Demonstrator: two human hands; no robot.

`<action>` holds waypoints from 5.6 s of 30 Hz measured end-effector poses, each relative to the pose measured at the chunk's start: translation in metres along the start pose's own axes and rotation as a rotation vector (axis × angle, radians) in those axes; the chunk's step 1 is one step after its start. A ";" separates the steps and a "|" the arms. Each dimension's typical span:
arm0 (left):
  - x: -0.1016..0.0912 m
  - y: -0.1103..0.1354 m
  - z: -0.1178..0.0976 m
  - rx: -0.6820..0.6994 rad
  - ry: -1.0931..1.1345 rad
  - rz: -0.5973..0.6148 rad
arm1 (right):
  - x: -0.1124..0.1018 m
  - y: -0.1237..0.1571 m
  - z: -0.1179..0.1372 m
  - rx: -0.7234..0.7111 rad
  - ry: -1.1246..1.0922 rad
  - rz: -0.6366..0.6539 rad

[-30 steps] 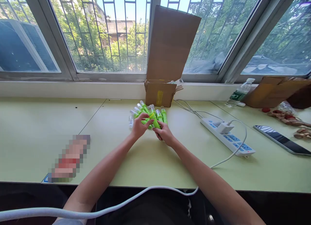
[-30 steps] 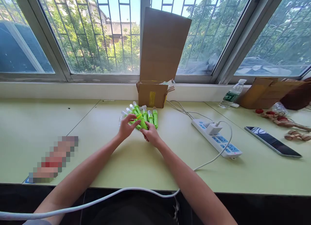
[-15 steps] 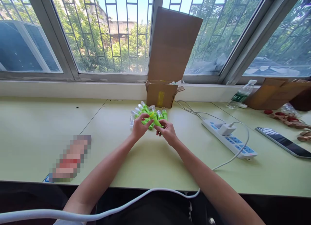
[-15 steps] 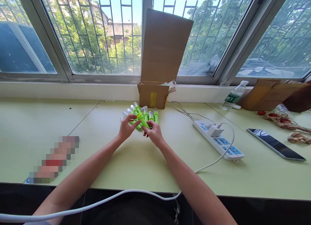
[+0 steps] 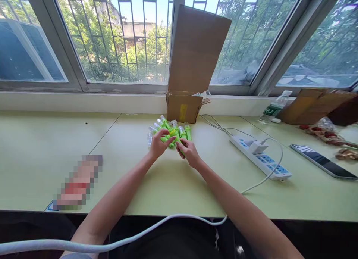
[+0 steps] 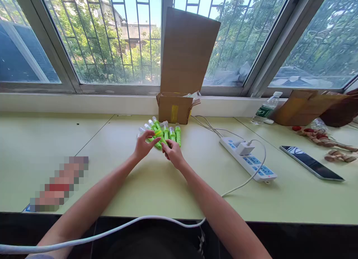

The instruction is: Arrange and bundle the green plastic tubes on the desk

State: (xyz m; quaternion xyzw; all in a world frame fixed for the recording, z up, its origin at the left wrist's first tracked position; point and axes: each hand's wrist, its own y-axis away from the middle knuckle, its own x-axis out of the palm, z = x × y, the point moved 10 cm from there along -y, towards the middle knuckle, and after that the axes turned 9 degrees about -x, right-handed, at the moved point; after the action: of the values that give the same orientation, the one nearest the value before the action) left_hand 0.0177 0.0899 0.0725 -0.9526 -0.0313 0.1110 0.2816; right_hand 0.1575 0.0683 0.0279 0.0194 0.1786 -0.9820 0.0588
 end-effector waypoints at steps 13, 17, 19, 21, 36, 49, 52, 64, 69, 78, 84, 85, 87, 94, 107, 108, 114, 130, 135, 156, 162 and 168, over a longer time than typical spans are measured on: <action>0.000 -0.002 0.001 0.012 0.003 0.010 | -0.005 -0.001 -0.002 -0.009 -0.007 -0.039; 0.000 -0.001 0.001 0.019 -0.007 0.016 | -0.007 -0.003 -0.002 -0.037 0.048 -0.034; 0.001 -0.001 0.002 0.016 0.004 0.021 | -0.005 -0.003 -0.003 -0.039 0.061 -0.020; 0.001 -0.001 0.004 0.007 0.015 0.026 | -0.002 -0.003 -0.003 -0.041 0.068 0.004; 0.001 -0.001 0.005 -0.018 -0.026 0.007 | 0.009 -0.001 -0.006 -0.019 0.094 0.075; -0.002 0.000 0.007 -0.049 -0.011 -0.017 | 0.004 0.005 -0.017 0.143 0.019 -0.001; -0.002 0.000 0.008 -0.053 0.000 -0.022 | 0.007 0.005 -0.014 0.122 0.000 0.006; -0.001 -0.001 0.010 -0.051 0.026 0.007 | 0.004 0.001 -0.011 0.035 0.046 0.010; -0.001 -0.001 0.010 -0.055 0.029 0.007 | 0.006 0.001 -0.011 0.025 0.061 0.035; -0.001 -0.003 0.011 -0.062 0.063 0.018 | 0.012 0.003 -0.006 0.026 0.071 0.062; 0.002 -0.002 0.016 -0.065 0.064 0.029 | 0.006 0.005 -0.010 0.086 0.087 0.040; 0.003 -0.001 0.017 -0.070 0.064 0.033 | 0.004 0.005 -0.012 0.103 0.095 0.026; 0.004 -0.001 0.020 -0.082 0.061 0.038 | 0.002 0.006 -0.016 0.132 0.109 0.001; 0.002 -0.002 0.019 -0.084 0.065 0.024 | 0.001 0.005 -0.013 0.094 0.085 -0.037; 0.004 -0.002 0.021 -0.081 0.059 0.048 | 0.004 0.002 -0.011 0.037 0.149 0.009; 0.004 -0.002 0.021 -0.080 0.059 0.050 | 0.005 0.002 -0.011 0.035 0.143 0.009; 0.006 -0.003 0.022 -0.087 0.080 0.054 | 0.009 0.003 -0.010 0.071 0.049 0.012; 0.005 -0.001 0.020 -0.099 0.088 0.054 | 0.003 0.003 -0.022 0.148 -0.044 -0.021; 0.003 -0.001 0.017 -0.096 0.098 0.050 | 0.001 0.002 -0.019 0.115 -0.070 -0.036; 0.010 -0.001 0.024 -0.148 0.142 0.120 | 0.012 0.001 -0.010 0.090 -0.059 0.086; 0.012 -0.001 0.023 -0.142 0.147 0.136 | 0.010 0.001 -0.018 0.134 -0.144 0.069; 0.013 -0.001 0.022 -0.132 0.147 0.145 | 0.012 0.004 -0.018 0.185 -0.226 0.051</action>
State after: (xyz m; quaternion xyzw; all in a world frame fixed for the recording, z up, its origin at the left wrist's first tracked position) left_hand 0.0254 0.1037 0.0529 -0.9744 0.0509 0.0587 0.2109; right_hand 0.1468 0.0697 0.0091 -0.0815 0.0792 -0.9883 0.1016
